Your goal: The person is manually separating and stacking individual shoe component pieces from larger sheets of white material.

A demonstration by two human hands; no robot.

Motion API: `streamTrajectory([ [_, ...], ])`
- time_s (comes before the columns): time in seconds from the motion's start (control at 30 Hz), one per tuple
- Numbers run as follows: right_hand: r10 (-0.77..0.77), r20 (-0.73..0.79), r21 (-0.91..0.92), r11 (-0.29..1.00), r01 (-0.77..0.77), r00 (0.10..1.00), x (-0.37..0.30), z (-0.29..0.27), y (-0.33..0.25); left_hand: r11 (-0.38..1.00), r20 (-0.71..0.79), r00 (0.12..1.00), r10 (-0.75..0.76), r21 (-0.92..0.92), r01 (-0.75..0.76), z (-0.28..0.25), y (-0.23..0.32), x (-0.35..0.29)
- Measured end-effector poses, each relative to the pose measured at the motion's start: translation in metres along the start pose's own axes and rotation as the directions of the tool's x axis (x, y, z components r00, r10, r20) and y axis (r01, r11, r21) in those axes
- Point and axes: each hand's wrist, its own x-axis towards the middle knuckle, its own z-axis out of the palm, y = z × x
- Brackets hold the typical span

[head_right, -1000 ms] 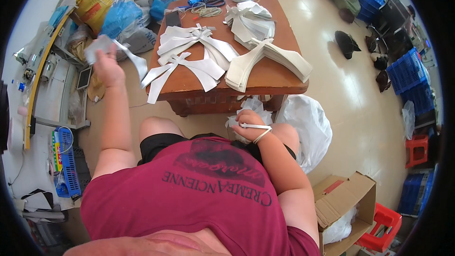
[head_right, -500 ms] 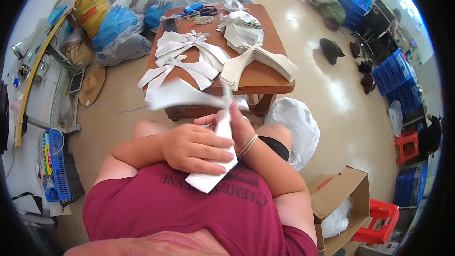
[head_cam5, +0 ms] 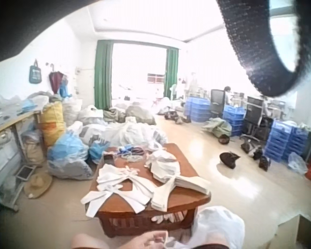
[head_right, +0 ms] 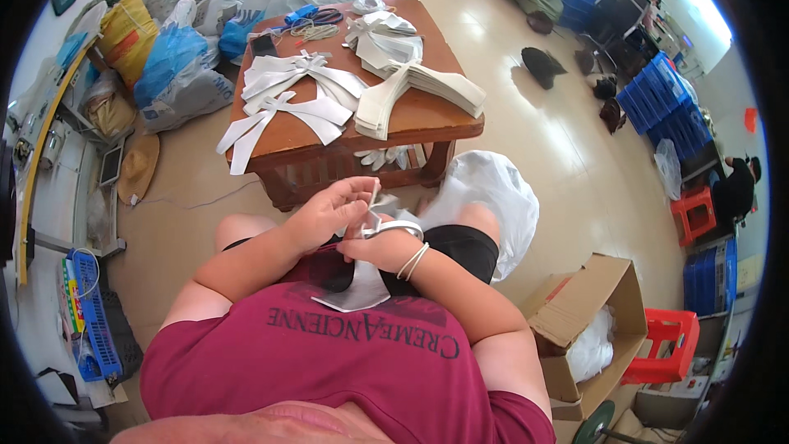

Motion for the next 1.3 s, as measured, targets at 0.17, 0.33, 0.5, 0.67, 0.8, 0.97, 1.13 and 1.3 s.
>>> streamTrajectory([
  [0.17,-0.034,0.067,0.008,0.999,0.034,0.997,-0.004,0.004,-0.018,0.987,0.243,0.969,0.039,0.142,-0.075,-0.003,0.007,-0.005],
  [0.33,-0.057,0.141,0.283,0.959,0.015,0.988,0.006,0.002,-0.001,0.853,0.087,0.923,0.375,0.357,-0.381,-0.012,0.005,-0.008],
  [0.5,-0.236,0.235,0.811,0.582,-0.056,0.943,0.009,-0.023,0.028,0.845,-0.387,0.779,0.494,0.005,-0.534,-0.015,0.007,-0.002],
  [0.67,-0.243,0.276,0.777,0.626,-0.067,0.930,0.005,-0.023,0.020,0.913,-0.566,0.738,0.367,0.068,-0.402,-0.021,0.002,0.004],
  [0.8,-0.139,0.185,0.779,0.624,-0.059,0.973,-0.001,-0.024,0.008,0.911,-0.565,0.776,0.280,-0.099,-0.401,-0.027,-0.001,0.003],
  [0.97,-0.028,0.103,0.775,0.629,-0.063,0.994,-0.010,-0.021,0.003,0.781,-0.461,0.666,0.586,0.541,-0.312,-0.022,0.004,-0.002],
  [1.13,0.073,0.037,0.687,0.722,-0.078,0.997,-0.010,-0.016,0.005,0.289,0.491,0.698,0.521,0.669,-0.685,-0.012,0.034,-0.003],
  [1.3,-0.077,0.063,0.653,0.757,0.017,0.995,-0.001,-0.014,0.021,0.461,0.465,0.715,0.522,0.551,-0.695,0.005,0.007,0.000],
])
